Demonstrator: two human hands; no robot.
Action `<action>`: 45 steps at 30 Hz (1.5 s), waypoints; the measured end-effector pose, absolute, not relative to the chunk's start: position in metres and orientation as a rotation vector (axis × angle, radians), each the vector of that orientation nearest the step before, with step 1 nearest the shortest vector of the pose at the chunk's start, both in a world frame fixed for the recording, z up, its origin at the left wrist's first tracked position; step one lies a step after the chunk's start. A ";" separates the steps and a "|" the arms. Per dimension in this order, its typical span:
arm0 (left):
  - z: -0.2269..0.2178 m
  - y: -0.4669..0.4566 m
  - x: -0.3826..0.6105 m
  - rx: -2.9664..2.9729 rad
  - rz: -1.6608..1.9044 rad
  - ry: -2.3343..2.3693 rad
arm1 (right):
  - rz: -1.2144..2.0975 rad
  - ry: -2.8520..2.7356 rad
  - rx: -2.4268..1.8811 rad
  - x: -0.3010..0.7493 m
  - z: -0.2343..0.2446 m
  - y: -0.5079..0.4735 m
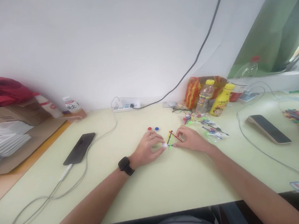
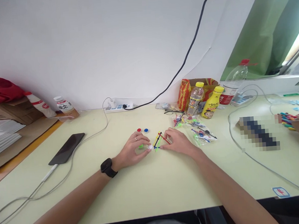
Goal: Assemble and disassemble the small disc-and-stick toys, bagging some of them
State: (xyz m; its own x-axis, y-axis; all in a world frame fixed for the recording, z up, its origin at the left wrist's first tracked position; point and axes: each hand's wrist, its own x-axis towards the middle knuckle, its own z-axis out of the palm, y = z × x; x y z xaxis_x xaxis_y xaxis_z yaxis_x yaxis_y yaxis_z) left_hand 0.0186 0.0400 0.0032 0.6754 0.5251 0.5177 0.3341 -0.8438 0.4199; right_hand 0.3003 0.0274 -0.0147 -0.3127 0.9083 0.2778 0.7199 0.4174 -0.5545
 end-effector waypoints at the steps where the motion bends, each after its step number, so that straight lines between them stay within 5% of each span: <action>1: 0.004 0.037 0.019 2.607 0.904 0.656 | 0.398 -2.104 -1.402 0.300 -0.018 0.030; 8: 0.003 0.028 0.025 2.687 0.661 0.535 | 0.201 -1.967 -1.524 0.300 -0.032 0.039; 27: 0.000 0.041 0.022 2.625 0.803 0.660 | 0.094 -1.792 -1.624 0.312 -0.037 0.053; 45: 0.012 0.005 0.023 2.462 1.029 0.887 | 0.759 -1.798 -0.990 0.262 -0.008 -0.004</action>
State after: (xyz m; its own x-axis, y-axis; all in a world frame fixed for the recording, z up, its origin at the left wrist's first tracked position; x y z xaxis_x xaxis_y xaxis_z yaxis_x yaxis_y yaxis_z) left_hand 0.0230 0.0051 0.0124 0.5459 0.6560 0.5212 0.4187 -0.7524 0.5085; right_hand 0.2625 -0.0036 -0.0078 -0.2559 0.8696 0.4224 0.3043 0.4871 -0.8186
